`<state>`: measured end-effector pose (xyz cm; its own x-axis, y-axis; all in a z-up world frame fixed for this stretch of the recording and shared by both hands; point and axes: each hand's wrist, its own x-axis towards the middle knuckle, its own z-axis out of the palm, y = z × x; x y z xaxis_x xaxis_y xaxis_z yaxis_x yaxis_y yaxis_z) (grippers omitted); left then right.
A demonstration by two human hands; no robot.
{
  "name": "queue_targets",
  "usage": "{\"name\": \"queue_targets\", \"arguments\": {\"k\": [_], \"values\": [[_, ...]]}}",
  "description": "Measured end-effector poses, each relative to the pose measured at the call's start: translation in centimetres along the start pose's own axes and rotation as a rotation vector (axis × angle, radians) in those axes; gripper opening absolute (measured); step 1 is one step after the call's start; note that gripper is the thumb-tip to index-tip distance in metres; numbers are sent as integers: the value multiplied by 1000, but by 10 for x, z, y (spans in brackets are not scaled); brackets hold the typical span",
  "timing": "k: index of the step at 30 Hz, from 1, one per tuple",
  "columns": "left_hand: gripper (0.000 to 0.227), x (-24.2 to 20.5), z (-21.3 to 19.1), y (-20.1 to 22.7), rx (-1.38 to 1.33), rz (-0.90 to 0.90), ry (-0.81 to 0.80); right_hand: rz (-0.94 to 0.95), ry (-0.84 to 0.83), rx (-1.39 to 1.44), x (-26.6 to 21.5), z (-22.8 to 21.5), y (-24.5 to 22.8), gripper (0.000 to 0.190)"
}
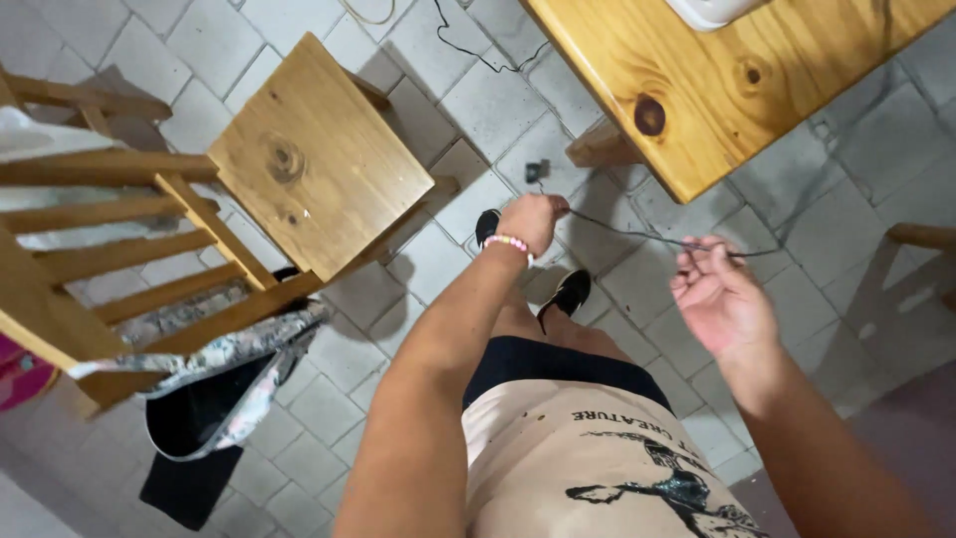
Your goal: Cutting fabric with scissors on a table and then setting up a portable sewing machine by plugging in the power cord.
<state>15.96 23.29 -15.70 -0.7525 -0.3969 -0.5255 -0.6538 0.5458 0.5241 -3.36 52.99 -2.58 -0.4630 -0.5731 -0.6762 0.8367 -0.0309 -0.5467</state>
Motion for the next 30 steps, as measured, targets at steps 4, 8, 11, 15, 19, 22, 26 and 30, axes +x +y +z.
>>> {"name": "queue_targets", "arguments": {"k": [4, 8, 11, 15, 19, 22, 26, 30], "values": [[44, 41, -58, -13, 38, -42, -144, -45, 25, 235, -10, 51, -17, 5], [54, 90, -79, -39, 71, -54, -179, -157, 91, 358, 1, 74, -16, 9], [66, 133, -65, -62, 8, -168, -184, -248, 177, 38, 0, 100, -7, 28], [52, 203, -10, -80, -156, -127, -52, -262, 90, -58, 13, 133, -1, 32], [52, 196, -43, -32, -636, -137, 32, -277, 103, -138, 33, 157, 7, 29], [21, 221, -40, -14, -1532, -658, -105, -286, 4, -226, 48, 181, 4, 39], [30, 192, 8, -31, -825, -139, 37, -334, -25, -287, 56, 211, 2, 38], [23, 157, 20, -27, -874, -68, 72, -337, -65, -381, 62, 210, 9, 34]]}}
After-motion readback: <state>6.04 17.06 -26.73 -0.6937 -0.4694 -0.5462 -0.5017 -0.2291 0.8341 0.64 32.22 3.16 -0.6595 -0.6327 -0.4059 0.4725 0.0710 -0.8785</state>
